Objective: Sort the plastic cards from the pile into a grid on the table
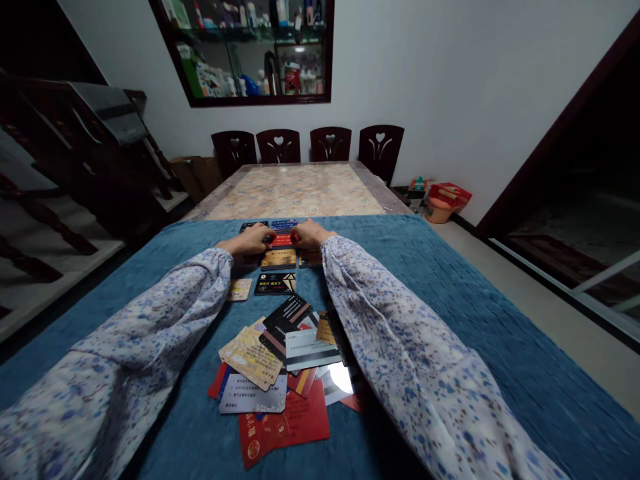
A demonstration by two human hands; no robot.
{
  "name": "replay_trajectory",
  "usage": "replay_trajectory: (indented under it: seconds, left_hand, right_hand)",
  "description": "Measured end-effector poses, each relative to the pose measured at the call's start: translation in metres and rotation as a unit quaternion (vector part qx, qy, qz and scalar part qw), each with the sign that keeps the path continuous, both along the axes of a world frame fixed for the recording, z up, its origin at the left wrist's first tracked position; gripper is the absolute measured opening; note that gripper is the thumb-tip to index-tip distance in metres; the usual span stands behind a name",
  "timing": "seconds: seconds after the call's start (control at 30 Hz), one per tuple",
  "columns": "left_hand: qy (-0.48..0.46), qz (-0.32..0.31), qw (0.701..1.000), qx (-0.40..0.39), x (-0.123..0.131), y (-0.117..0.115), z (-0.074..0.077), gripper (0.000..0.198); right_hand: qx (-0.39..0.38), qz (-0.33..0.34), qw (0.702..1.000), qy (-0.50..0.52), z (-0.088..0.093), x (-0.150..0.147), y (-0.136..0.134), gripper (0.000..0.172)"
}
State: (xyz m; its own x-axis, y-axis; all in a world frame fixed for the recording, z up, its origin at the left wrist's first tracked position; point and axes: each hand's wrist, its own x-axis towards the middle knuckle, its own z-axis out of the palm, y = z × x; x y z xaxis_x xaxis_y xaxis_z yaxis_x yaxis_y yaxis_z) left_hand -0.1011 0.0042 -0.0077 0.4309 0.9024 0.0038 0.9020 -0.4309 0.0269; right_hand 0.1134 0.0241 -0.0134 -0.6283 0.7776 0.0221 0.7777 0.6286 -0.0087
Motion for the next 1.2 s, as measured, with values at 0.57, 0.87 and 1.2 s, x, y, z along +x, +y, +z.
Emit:
replay_trajectory:
  seconds: [0.57,0.87,1.2]
  left_hand:
    - [-0.032,-0.042,0.995,0.085,0.000,-0.026,0.010,0.039]
    - [-0.062,-0.080,0.988,0.118,0.010,-0.065,0.020,0.030]
    - [-0.104,-0.135,0.979,0.114,0.035,-0.117,0.009,0.029]
  right_hand:
    - [0.072,0.022,0.997,0.031,0.021,0.027,-0.033,0.026]
    - [0.091,-0.001,0.995,0.048,0.025,0.052,-0.074,0.028]
    - [0.089,-0.020,0.995,0.045,0.027,0.084,-0.133,0.025]
